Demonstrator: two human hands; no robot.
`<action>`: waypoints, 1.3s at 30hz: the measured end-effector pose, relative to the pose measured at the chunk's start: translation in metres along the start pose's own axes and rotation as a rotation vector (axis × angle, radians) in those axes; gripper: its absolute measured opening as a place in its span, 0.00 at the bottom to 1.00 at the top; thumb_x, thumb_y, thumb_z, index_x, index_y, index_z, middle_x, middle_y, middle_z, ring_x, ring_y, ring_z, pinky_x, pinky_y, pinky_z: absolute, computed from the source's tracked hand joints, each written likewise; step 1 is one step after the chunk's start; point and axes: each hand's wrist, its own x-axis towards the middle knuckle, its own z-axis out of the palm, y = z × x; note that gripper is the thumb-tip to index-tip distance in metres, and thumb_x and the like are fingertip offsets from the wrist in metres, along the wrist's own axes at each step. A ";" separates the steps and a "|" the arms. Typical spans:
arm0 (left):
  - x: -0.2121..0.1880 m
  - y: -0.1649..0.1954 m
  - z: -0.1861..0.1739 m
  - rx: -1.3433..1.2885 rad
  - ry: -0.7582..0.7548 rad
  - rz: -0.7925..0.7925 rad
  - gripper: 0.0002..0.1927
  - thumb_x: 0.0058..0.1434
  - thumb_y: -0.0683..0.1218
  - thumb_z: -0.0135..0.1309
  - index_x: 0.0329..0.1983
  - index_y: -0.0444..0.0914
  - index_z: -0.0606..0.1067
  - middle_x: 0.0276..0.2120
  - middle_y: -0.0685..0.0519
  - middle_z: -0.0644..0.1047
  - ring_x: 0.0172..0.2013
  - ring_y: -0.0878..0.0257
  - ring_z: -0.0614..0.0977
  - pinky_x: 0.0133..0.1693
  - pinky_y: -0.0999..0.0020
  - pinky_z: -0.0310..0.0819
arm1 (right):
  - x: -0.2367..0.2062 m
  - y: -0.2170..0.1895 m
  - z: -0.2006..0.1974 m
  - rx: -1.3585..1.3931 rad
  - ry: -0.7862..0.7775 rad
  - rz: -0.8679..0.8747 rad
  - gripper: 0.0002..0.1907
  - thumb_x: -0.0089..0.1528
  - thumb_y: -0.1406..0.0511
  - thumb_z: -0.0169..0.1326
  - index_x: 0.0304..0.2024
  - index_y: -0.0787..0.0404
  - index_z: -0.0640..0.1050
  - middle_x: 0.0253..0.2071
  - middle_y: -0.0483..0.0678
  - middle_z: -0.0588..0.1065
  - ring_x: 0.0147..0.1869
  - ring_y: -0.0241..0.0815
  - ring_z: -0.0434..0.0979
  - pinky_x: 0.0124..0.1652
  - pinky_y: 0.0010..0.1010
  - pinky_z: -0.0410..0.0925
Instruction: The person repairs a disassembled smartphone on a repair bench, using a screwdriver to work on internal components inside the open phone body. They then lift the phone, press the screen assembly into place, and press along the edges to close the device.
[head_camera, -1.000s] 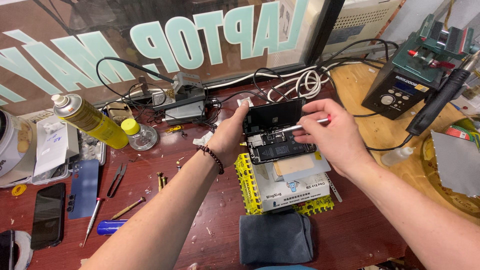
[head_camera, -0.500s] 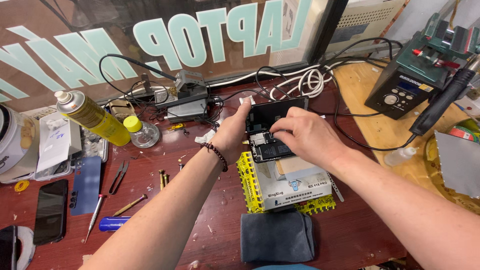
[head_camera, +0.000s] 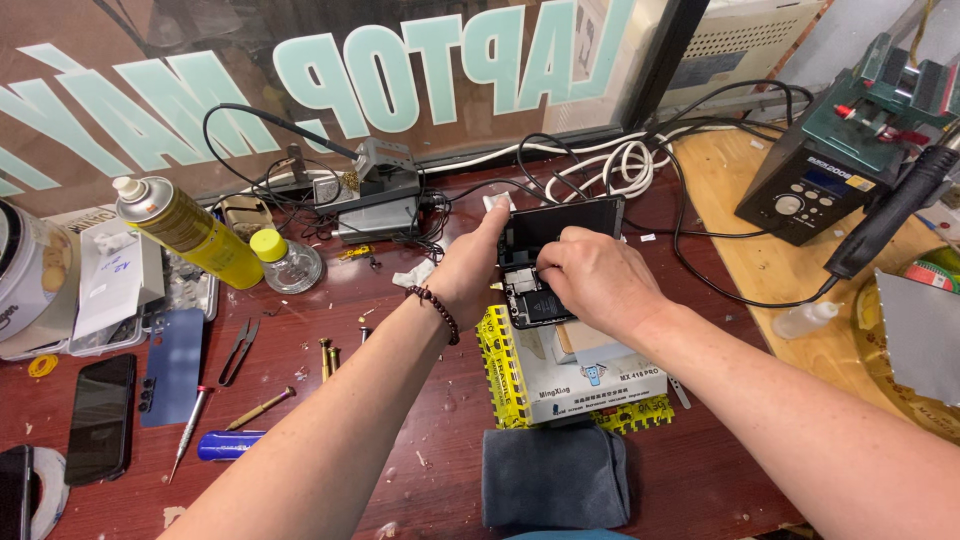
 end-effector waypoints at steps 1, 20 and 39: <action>0.000 0.000 -0.001 -0.004 0.003 0.002 0.32 0.65 0.68 0.44 0.57 0.41 0.75 0.48 0.53 0.79 0.46 0.58 0.80 0.48 0.55 0.75 | 0.001 -0.002 0.000 -0.006 -0.006 -0.007 0.04 0.58 0.66 0.58 0.33 0.57 0.83 0.33 0.48 0.76 0.39 0.54 0.79 0.39 0.45 0.72; -0.006 0.004 0.002 0.040 -0.031 -0.020 0.35 0.64 0.71 0.40 0.59 0.42 0.74 0.52 0.54 0.79 0.51 0.59 0.78 0.54 0.56 0.71 | -0.063 0.204 0.065 0.225 0.334 0.706 0.07 0.68 0.64 0.56 0.42 0.62 0.78 0.40 0.54 0.79 0.45 0.49 0.80 0.47 0.39 0.70; -0.007 0.012 -0.001 0.043 0.002 -0.094 0.31 0.68 0.69 0.38 0.51 0.42 0.77 0.45 0.56 0.82 0.47 0.65 0.81 0.52 0.60 0.73 | -0.061 0.262 0.139 0.063 0.111 0.708 0.10 0.69 0.59 0.53 0.46 0.55 0.82 0.45 0.59 0.77 0.52 0.60 0.75 0.53 0.48 0.68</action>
